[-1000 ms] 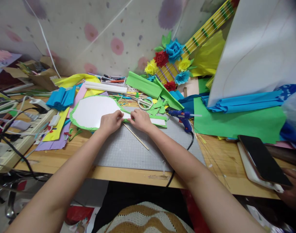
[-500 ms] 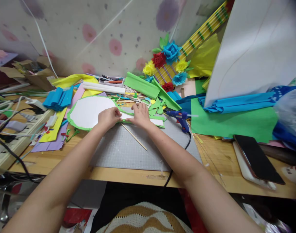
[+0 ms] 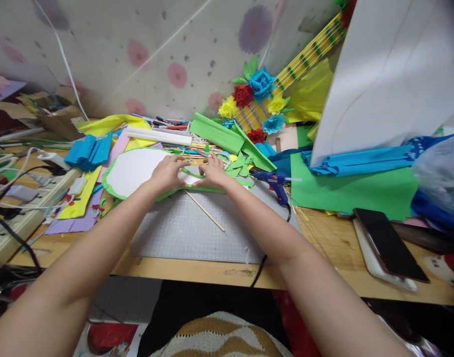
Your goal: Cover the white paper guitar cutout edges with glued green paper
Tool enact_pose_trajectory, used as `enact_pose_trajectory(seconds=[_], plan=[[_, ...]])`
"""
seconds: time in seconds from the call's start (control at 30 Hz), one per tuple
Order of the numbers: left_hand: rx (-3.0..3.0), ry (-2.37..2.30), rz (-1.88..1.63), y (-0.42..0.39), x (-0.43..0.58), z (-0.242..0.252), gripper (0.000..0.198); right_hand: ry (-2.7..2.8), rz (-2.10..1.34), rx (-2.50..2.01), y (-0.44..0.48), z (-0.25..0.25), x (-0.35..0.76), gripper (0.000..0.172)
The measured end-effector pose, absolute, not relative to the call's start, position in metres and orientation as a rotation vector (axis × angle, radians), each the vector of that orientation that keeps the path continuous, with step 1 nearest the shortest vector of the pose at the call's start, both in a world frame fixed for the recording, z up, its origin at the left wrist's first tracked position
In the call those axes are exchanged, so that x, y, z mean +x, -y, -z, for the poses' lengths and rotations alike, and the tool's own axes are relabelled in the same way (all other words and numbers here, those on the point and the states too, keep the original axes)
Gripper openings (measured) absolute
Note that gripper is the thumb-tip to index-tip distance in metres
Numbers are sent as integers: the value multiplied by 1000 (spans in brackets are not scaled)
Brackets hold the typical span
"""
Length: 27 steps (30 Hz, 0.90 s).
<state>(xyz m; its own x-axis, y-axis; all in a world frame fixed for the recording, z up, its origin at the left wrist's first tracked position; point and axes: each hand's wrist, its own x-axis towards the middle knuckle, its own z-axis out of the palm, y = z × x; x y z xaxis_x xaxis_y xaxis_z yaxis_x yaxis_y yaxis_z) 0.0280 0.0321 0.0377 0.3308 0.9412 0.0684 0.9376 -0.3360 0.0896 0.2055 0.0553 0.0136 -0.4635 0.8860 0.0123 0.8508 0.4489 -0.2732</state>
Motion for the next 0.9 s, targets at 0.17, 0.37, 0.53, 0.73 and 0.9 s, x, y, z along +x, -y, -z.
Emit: enact_pose_trajectory(seconds=[0.17,0.37,0.53,0.73,0.9], plan=[[2627,-1390,298,-56,34,-48,67,2620,-289,-1444,-64,-11,206,52],[2442,-1466,470,-58,40,-58,64,2569,-236,-1344,-61,-11,218,46],[2420,-1514,437,-60,39,-56,65,2474,-203,-1265,-47,-1,256,51],[2428,-1495,424,-64,36,-51,64,2511,-200,-1259,-38,15,277,53],[2415,-1491,408,-64,34,-51,64,2554,-249,-1240,-44,19,277,51]])
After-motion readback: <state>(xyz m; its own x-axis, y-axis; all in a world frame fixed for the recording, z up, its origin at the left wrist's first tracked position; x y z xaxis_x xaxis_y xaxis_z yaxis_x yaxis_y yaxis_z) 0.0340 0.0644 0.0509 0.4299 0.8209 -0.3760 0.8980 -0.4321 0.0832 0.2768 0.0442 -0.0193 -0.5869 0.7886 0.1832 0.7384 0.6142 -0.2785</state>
